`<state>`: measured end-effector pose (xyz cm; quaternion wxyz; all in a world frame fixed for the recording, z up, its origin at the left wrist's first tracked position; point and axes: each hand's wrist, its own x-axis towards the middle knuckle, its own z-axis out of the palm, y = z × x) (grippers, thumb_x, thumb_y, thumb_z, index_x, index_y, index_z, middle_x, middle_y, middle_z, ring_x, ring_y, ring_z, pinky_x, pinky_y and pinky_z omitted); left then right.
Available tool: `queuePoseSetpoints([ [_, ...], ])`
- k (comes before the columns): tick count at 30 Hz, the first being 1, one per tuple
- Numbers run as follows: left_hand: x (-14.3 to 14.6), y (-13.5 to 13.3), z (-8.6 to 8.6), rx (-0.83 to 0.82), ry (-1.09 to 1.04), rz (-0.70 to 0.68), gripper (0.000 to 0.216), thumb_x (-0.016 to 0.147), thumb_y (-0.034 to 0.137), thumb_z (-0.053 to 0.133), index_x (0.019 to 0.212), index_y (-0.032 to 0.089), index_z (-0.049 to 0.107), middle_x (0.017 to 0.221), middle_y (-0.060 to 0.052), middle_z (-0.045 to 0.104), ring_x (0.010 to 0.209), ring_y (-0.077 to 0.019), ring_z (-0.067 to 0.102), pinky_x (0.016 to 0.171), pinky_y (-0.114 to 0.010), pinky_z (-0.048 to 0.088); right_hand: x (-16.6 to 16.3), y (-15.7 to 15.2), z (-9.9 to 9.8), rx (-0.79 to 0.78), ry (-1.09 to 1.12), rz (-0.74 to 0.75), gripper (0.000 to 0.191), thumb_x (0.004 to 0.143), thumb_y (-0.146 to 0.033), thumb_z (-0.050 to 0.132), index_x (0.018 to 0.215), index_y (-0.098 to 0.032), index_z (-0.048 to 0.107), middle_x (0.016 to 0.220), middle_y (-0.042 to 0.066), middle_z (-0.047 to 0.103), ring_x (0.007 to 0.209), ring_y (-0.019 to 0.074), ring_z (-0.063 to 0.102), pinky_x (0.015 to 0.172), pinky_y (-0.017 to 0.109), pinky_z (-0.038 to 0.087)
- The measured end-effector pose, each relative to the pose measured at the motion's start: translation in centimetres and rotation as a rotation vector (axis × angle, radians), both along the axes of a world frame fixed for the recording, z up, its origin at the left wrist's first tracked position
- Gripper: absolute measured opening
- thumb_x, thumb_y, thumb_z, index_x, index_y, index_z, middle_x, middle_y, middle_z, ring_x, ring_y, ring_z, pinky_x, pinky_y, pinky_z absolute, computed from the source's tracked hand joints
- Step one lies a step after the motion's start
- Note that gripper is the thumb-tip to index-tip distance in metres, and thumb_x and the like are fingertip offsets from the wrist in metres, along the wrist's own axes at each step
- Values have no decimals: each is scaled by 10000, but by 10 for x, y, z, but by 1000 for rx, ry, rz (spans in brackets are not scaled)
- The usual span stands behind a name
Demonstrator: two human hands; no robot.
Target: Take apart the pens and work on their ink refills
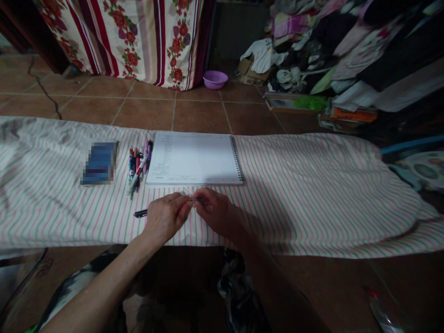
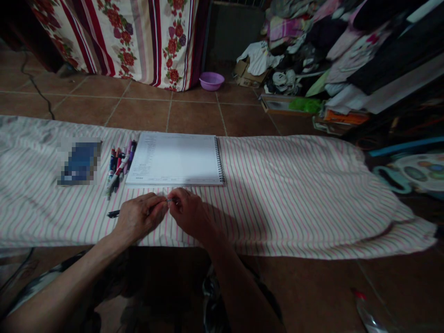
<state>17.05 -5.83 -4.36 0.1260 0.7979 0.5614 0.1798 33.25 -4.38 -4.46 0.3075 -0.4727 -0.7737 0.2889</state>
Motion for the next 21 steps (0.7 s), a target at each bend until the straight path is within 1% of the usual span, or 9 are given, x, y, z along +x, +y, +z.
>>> queuePoseSetpoints([
  [4, 0, -1, -1, 18, -8, -2, 280, 870, 339, 389, 900, 216, 638, 774, -15, 644, 688, -142, 594, 582, -238, 398, 0, 1, 3, 7, -16, -20, 110, 744, -126, 503, 826, -182, 548, 761, 18, 628, 698, 131, 587, 651, 233, 436],
  [7, -1, 0, -2, 37, -22, -4, 271, 868, 335, 399, 908, 210, 636, 776, -17, 645, 691, -144, 597, 584, -239, 405, 0, 1, 2, 55, -31, -33, 117, 732, -115, 498, 807, -190, 548, 740, 10, 618, 683, 129, 573, 652, 233, 427],
  [9, -1, 0, -2, 49, -29, -5, 264, 865, 330, 407, 907, 207, 636, 776, -17, 647, 695, -146, 600, 588, -239, 411, 0, 1, 0, 84, -27, -38, 119, 730, -113, 492, 801, -193, 546, 741, 9, 614, 681, 128, 566, 657, 235, 424],
  [13, -1, 0, 1, 72, -10, -13, 261, 864, 322, 409, 897, 206, 641, 766, -18, 649, 682, -144, 601, 578, -238, 413, -1, 1, -1, 87, 9, -43, 119, 725, -112, 489, 782, -195, 552, 717, -1, 609, 653, 120, 557, 636, 225, 424],
  [15, -1, -1, 2, 76, 1, -15, 266, 866, 318, 407, 895, 203, 644, 758, -19, 648, 679, -146, 603, 573, -239, 415, 0, 2, -1, 65, 40, -58, 122, 715, -109, 497, 775, -196, 557, 697, -9, 609, 629, 111, 557, 620, 216, 427],
  [17, -2, -1, 3, 83, 6, -17, 267, 866, 315, 408, 900, 200, 646, 755, -21, 648, 684, -151, 607, 572, -242, 420, 0, 2, -1, 11, 66, -71, 127, 709, -106, 505, 778, -195, 564, 689, -16, 614, 623, 105, 568, 609, 208, 433],
  [21, -2, -1, 2, 112, -8, -23, 258, 862, 310, 421, 914, 198, 648, 765, -22, 654, 702, -158, 615, 581, -246, 437, 1, 2, -1, -69, 100, -83, 130, 710, -107, 519, 788, -193, 578, 719, -14, 638, 663, 108, 602, 629, 206, 451],
])
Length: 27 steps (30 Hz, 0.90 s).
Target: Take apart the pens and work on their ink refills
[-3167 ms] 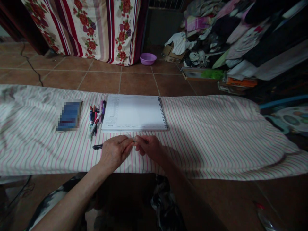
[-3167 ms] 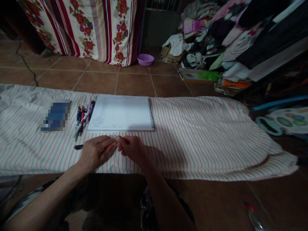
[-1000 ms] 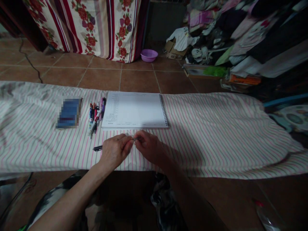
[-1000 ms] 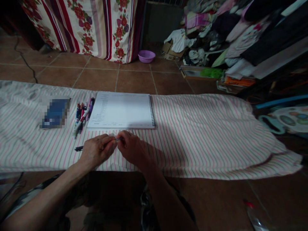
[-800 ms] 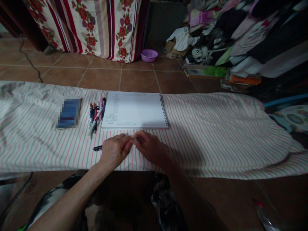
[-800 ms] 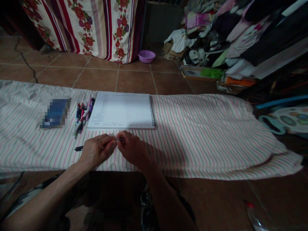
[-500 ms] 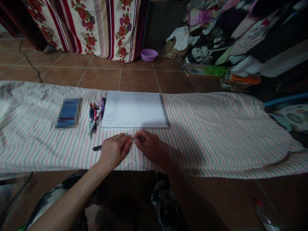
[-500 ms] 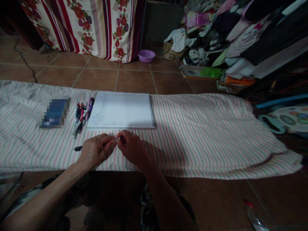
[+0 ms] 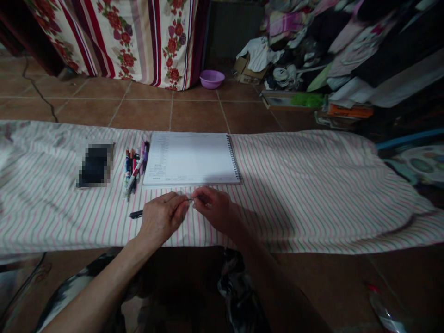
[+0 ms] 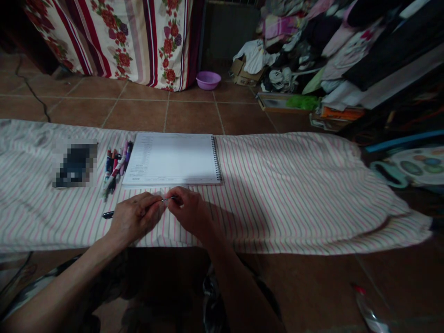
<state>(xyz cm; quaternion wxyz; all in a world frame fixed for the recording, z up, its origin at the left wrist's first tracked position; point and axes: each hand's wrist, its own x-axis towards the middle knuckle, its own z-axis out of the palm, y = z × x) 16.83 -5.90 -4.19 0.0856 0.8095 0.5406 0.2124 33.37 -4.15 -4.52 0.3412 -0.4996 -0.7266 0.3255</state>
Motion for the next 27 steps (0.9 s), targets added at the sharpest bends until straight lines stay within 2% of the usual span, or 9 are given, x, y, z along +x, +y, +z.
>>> queuePoseSetpoints([
  [13, 2, 0, 2, 141, -79, 4, 205, 849, 279, 463, 865, 177, 641, 754, -37, 649, 720, -154, 592, 635, -255, 452, 0, 0, -6, -33, 110, -2, 137, 722, -125, 527, 819, -204, 582, 753, -3, 653, 706, 120, 629, 675, 231, 489],
  [23, 5, -3, 6, 229, 9, 27, 172, 848, 249, 470, 844, 171, 623, 771, -39, 651, 730, -175, 546, 662, -302, 429, -1, -1, -1, -36, 127, -6, 111, 743, -186, 578, 850, -202, 606, 771, 7, 671, 704, 126, 630, 667, 231, 490],
  [27, 5, -4, 8, 282, 66, 34, 174, 853, 258, 459, 846, 182, 615, 774, -42, 652, 725, -181, 528, 652, -314, 411, -2, -1, 1, 17, 125, -10, 96, 752, -210, 589, 845, -211, 613, 788, 8, 676, 721, 128, 629, 673, 231, 490],
])
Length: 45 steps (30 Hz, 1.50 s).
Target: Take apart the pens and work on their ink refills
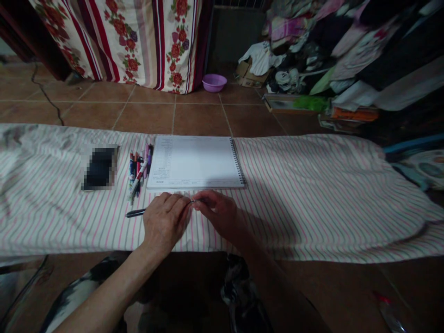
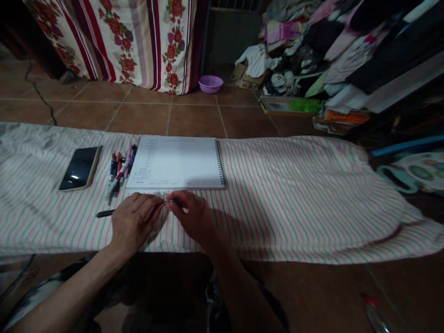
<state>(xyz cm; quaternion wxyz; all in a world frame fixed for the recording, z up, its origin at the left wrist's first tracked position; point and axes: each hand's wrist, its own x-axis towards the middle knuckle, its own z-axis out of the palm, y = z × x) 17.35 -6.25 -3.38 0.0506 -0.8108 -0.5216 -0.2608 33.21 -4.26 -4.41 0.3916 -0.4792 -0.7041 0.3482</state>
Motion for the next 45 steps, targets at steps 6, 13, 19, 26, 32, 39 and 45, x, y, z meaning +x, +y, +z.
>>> queuePoseSetpoints([
  [6, -1, -1, 1, 56, 34, 15, 164, 852, 237, 454, 800, 185, 600, 825, -45, 662, 746, -183, 530, 643, -321, 389, -1, -2, -1, 61, 6, 0, 92, 776, -214, 571, 865, -213, 594, 808, 15, 668, 738, 130, 623, 696, 242, 494],
  [13, 0, -2, 2, 125, 59, -7, 129, 831, 202, 490, 805, 192, 616, 847, -29, 676, 729, -185, 516, 608, -318, 356, -2, -5, -1, 127, 5, 8, 69, 797, -198, 543, 854, -211, 581, 801, 6, 654, 742, 122, 616, 711, 236, 490],
  [19, -2, -3, 1, 188, 86, -19, 104, 816, 202, 518, 844, 195, 618, 859, -29, 684, 746, -194, 521, 614, -322, 356, -2, -7, 2, 139, -1, -25, 62, 803, -210, 538, 829, -215, 594, 808, 11, 667, 745, 132, 625, 726, 250, 492],
  [26, 0, -1, 3, 220, 67, -75, 118, 815, 160, 507, 807, 184, 623, 851, -22, 692, 740, -188, 524, 612, -314, 368, -1, -8, 3, 120, -33, -13, 82, 778, -177, 560, 822, -212, 620, 779, 0, 679, 726, 125, 633, 702, 228, 488],
  [32, -1, 0, 1, 257, 16, -100, 93, 801, 152, 530, 809, 164, 622, 832, -38, 689, 722, -183, 528, 596, -311, 363, -2, -7, 1, 83, -13, -36, 70, 755, -186, 590, 809, -203, 633, 753, -12, 686, 686, 110, 642, 673, 199, 494],
  [39, -1, -1, 1, 218, 27, -144, 116, 822, 145, 509, 808, 160, 623, 816, -34, 679, 716, -181, 533, 597, -311, 361, -1, -8, 3, 94, -96, -22, 74, 744, -153, 593, 777, -202, 637, 733, -11, 692, 663, 108, 639, 661, 193, 483],
  [45, -3, 1, -4, 49, 0, -159, 131, 844, 187, 486, 829, 146, 610, 746, -47, 639, 687, -179, 509, 623, -322, 398, -3, -9, 1, 40, -158, -6, 73, 751, -176, 582, 779, -202, 644, 746, 0, 697, 669, 119, 636, 663, 210, 473],
])
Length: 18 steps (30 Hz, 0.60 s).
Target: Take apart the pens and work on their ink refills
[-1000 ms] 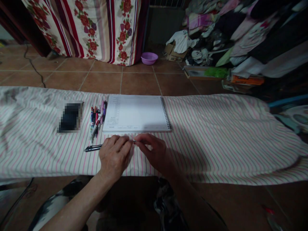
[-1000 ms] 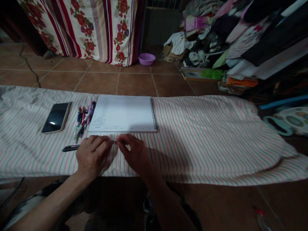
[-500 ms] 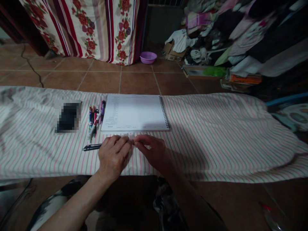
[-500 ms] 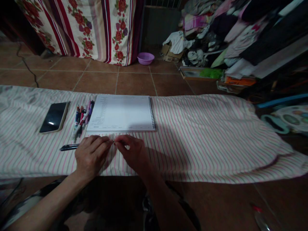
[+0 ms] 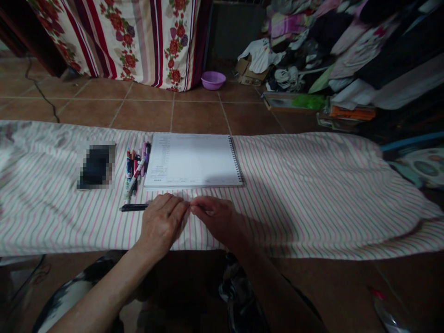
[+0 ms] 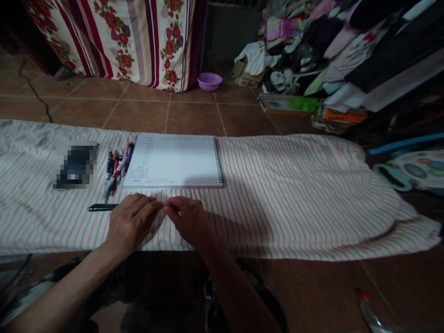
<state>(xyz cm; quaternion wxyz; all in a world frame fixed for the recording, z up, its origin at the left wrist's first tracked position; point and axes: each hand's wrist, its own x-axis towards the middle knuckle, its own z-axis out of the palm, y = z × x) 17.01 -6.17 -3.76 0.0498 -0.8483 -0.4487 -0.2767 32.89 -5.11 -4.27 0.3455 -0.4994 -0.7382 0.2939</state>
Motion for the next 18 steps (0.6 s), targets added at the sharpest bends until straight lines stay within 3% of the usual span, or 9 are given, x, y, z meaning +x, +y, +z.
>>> queuePoseSetpoints([
  [9, 1, 1, 1, -200, -96, -85, 113, 841, 182, 474, 903, 141, 559, 809, -66, 594, 780, -191, 489, 695, -336, 447, 4, 3, -1, -56, 25, 9, 70, 734, -156, 579, 774, -195, 621, 702, -15, 670, 634, 103, 617, 626, 190, 458],
  [18, -1, 0, -6, -238, -73, -68, 111, 853, 202, 454, 827, 151, 550, 736, -55, 571, 745, -182, 485, 664, -332, 445, 3, 2, -9, -18, -44, 51, 63, 778, -180, 536, 837, -194, 554, 754, -1, 644, 694, 117, 603, 647, 213, 439],
])
